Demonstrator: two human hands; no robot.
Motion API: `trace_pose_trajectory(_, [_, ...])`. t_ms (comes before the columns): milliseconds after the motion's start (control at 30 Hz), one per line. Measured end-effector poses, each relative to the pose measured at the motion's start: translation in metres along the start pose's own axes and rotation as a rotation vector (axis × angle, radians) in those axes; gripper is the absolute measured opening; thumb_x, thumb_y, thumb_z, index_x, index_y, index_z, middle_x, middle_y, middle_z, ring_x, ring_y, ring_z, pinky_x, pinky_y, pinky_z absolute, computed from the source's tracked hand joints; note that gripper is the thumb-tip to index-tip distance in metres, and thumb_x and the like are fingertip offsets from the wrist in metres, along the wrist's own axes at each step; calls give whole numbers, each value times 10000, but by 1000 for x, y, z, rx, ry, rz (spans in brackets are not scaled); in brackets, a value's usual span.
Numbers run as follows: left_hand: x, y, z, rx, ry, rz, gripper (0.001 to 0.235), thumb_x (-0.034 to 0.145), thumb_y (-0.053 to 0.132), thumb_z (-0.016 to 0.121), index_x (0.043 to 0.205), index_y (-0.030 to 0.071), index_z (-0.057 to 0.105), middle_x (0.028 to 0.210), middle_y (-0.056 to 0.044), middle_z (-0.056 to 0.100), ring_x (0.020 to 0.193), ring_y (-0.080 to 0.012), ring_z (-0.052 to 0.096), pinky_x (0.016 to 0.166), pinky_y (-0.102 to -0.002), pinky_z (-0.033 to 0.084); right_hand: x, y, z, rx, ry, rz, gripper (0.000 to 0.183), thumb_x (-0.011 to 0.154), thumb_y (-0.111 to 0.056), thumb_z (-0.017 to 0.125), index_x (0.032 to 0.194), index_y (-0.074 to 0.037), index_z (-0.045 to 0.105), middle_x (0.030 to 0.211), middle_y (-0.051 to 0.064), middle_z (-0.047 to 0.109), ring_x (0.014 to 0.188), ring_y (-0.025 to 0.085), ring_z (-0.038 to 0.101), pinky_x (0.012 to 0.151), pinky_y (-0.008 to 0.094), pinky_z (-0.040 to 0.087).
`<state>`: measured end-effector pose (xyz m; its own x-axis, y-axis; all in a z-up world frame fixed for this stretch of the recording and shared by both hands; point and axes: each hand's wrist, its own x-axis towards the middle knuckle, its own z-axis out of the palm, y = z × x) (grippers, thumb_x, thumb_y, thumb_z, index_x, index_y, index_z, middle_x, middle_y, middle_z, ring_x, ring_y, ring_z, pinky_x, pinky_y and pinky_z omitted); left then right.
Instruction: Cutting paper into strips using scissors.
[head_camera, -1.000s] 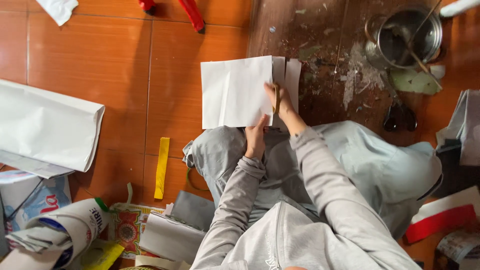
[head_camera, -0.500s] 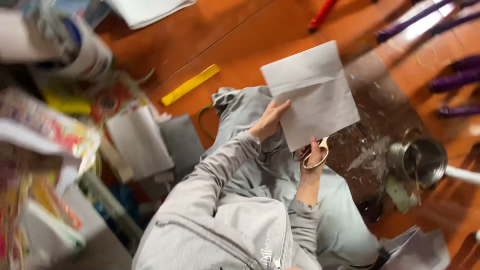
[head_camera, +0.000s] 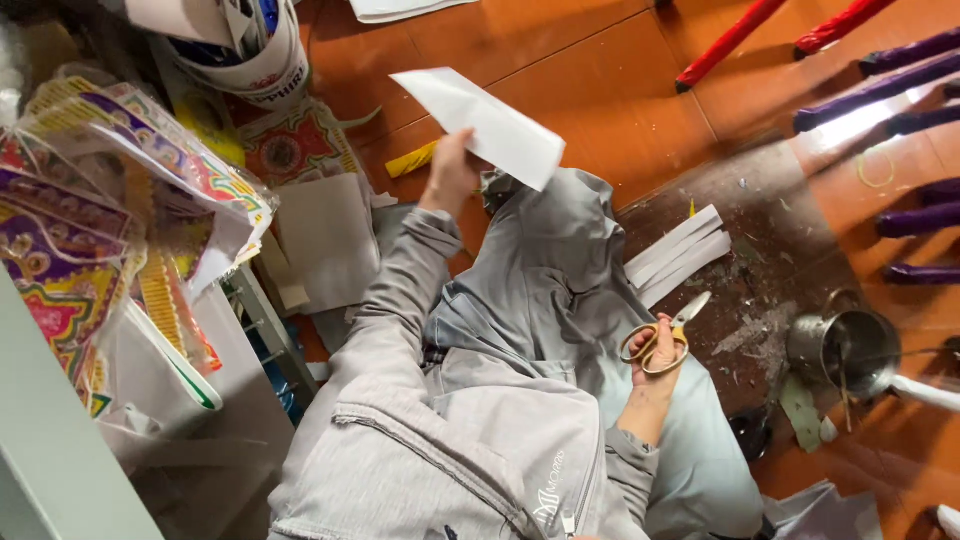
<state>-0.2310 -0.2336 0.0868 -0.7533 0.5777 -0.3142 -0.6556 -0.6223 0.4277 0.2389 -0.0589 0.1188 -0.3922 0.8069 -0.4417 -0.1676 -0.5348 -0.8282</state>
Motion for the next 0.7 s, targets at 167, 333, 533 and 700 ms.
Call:
trace_pose_trajectory(167, [28, 76, 11, -64, -18, 38, 429, 955, 104, 467, 1355, -41, 521, 1260, -202, 670, 1159, -380, 669, 981, -555, 582, 0, 12, -1, -54, 3, 91, 256, 1011, -280, 668, 1180, -97, 612, 727, 12, 576, 562, 132, 552, 474, 279, 446])
trace_pose_trajectory(333, [87, 146, -6, 167, -31, 282, 492, 934, 1, 558, 1419, -35, 485, 1310, -200, 648, 1193, -363, 655, 1059, -526, 535, 2, 14, -7, -97, 25, 108, 257, 983, -278, 686, 1169, -115, 618, 711, 0, 567, 540, 129, 544, 458, 276, 442])
trace_pose_trajectory(533, [86, 206, -33, 622, 466, 663, 748, 932, -64, 552, 1593, -1, 208, 1581, -227, 360, 1403, -317, 475, 1169, -466, 362, 10, 21, -6, -139, 83, 149, 232, 940, -278, 717, 1107, -143, 629, 703, -7, 576, 537, 129, 558, 454, 280, 451])
trace_pose_trajectory(700, [95, 147, -46, 888, 568, 645, 614, 954, -7, 535, 1532, 43, 335, 1347, -190, 500, 1107, -233, 584, 951, -371, 534, 20, 7, 4, -188, 48, 158, 186, 943, -298, 726, 949, -141, 628, 658, -9, 586, 516, 112, 561, 434, 283, 441])
